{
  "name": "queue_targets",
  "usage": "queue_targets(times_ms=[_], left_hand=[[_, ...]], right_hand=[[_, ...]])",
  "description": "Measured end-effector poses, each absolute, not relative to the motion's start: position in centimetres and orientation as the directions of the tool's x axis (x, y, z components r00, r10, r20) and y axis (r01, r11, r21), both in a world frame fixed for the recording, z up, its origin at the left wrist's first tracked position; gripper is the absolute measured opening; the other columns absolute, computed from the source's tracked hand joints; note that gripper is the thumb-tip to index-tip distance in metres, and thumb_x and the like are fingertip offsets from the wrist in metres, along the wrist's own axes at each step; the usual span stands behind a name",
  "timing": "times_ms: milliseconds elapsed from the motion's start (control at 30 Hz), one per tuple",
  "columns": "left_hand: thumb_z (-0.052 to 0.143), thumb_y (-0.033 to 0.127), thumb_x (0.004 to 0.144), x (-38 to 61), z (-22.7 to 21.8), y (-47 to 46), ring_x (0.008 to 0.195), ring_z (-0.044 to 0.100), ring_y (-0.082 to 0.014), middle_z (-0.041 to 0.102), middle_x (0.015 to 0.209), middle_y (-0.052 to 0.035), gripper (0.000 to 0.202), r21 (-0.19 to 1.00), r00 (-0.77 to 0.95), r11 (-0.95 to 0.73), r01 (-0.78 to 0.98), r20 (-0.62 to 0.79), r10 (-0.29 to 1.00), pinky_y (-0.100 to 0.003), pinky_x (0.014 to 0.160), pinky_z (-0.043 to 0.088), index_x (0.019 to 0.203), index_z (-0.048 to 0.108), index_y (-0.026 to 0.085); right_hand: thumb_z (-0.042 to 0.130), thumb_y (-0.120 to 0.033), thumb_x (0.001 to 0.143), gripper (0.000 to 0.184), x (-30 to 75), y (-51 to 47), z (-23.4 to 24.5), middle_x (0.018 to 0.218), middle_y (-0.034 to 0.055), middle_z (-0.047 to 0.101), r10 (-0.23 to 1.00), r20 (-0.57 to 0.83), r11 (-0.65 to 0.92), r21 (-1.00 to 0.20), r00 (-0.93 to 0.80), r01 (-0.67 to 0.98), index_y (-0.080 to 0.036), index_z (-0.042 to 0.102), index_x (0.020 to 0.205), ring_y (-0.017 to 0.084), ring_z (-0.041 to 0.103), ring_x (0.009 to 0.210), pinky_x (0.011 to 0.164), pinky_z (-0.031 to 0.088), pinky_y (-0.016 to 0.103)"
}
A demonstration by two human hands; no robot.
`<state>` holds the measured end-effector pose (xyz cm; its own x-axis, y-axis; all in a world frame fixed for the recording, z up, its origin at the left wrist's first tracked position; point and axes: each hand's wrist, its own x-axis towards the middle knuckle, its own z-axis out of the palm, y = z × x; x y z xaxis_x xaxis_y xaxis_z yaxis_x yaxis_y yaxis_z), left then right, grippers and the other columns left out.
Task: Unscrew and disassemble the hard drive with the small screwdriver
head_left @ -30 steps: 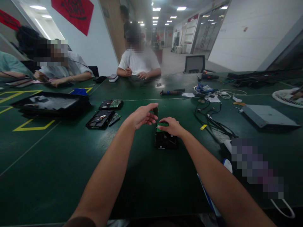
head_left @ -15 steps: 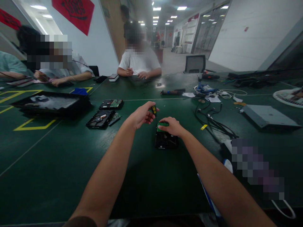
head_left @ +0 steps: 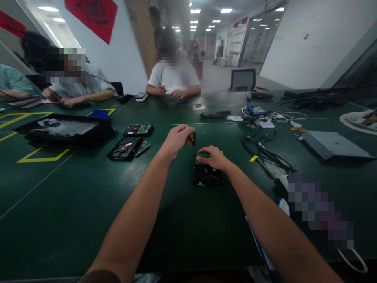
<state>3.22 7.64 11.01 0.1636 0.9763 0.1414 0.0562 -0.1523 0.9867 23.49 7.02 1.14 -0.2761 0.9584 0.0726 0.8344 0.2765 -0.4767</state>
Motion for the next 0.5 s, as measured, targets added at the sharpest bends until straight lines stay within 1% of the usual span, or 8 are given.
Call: queue_targets(times_ms=[67, 133, 233, 300, 367, 433, 500], left_hand=[[0.067, 0.036, 0.080, 3.3, 11.1, 7.5, 0.079, 0.065, -0.0164, 0.069, 0.090, -0.0061, 0.019, 0.991, 0.153, -0.132, 0.022, 0.127, 0.980, -0.024, 0.058, 0.048, 0.084, 0.066, 0.017], [0.065, 0.035, 0.081, 3.5, 11.1, 7.5, 0.081, 0.068, -0.0179, 0.071, 0.091, -0.0071, 0.019, 0.994, 0.182, -0.086, -0.063, 0.096, 0.979, -0.024, 0.057, 0.049, 0.089, 0.065, 0.017], [0.064, 0.033, 0.082, 3.8, 10.7, 7.7, 0.083, 0.070, -0.0189, 0.072, 0.090, -0.0080, 0.020, 0.974, 0.248, -0.025, -0.225, 0.082, 0.965, -0.028, 0.065, 0.055, 0.092, 0.066, 0.016], [0.065, 0.033, 0.083, 4.0, 10.3, 8.0, 0.082, 0.069, -0.0186, 0.071, 0.089, -0.0081, 0.020, 0.959, 0.263, -0.022, -0.283, 0.100, 0.960, -0.030, 0.070, 0.057, 0.090, 0.067, 0.015], [0.067, 0.038, 0.083, 4.2, 10.0, 8.2, 0.080, 0.067, -0.0178, 0.070, 0.087, -0.0078, 0.023, 0.960, 0.257, -0.052, -0.275, 0.125, 0.958, -0.028, 0.067, 0.055, 0.087, 0.069, 0.015], [0.070, 0.044, 0.084, 4.2, 9.9, 8.2, 0.077, 0.064, -0.0163, 0.069, 0.086, -0.0074, 0.029, 0.973, 0.237, -0.104, -0.205, 0.152, 0.960, -0.025, 0.060, 0.050, 0.084, 0.072, 0.015], [0.072, 0.049, 0.084, 4.1, 9.9, 8.2, 0.074, 0.061, -0.0148, 0.069, 0.085, -0.0072, 0.033, 0.983, 0.207, -0.145, -0.115, 0.166, 0.964, -0.023, 0.055, 0.044, 0.083, 0.076, 0.016]], right_hand=[[0.066, -0.064, 0.088, 0.043, 23.5, 7.0, 1.2, 0.125, 0.0041, 0.069, 0.957, 0.074, 0.281, -0.480, -0.281, 0.831, -0.038, 0.071, 0.122, 0.029, 0.060, 0.120, 0.098, 0.047, 0.045], [0.066, -0.063, 0.088, 0.043, 23.4, 6.9, 1.3, 0.124, 0.0043, 0.069, 0.958, 0.076, 0.279, -0.481, -0.278, 0.831, -0.037, 0.072, 0.122, 0.029, 0.060, 0.119, 0.098, 0.047, 0.046], [0.067, -0.062, 0.088, 0.042, 23.3, 6.9, 1.4, 0.124, 0.0041, 0.070, 0.959, 0.080, 0.274, -0.484, -0.271, 0.831, -0.037, 0.072, 0.121, 0.029, 0.061, 0.119, 0.097, 0.047, 0.046], [0.068, -0.061, 0.088, 0.041, 23.2, 6.9, 1.4, 0.124, 0.0036, 0.070, 0.960, 0.080, 0.274, -0.486, -0.270, 0.830, -0.037, 0.073, 0.121, 0.029, 0.061, 0.119, 0.098, 0.047, 0.045], [0.068, -0.061, 0.088, 0.041, 23.2, 6.9, 1.4, 0.123, 0.0032, 0.070, 0.960, 0.079, 0.271, -0.486, -0.267, 0.831, -0.037, 0.073, 0.120, 0.029, 0.061, 0.119, 0.099, 0.047, 0.046], [0.069, -0.062, 0.087, 0.041, 23.2, 7.0, 1.3, 0.124, 0.0032, 0.070, 0.963, 0.078, 0.264, -0.483, -0.259, 0.835, -0.038, 0.073, 0.120, 0.030, 0.060, 0.120, 0.099, 0.047, 0.047], [0.068, -0.063, 0.087, 0.042, 23.2, 7.0, 1.2, 0.125, 0.0037, 0.069, 0.965, 0.080, 0.258, -0.478, -0.251, 0.840, -0.038, 0.073, 0.121, 0.031, 0.060, 0.121, 0.099, 0.047, 0.048]])
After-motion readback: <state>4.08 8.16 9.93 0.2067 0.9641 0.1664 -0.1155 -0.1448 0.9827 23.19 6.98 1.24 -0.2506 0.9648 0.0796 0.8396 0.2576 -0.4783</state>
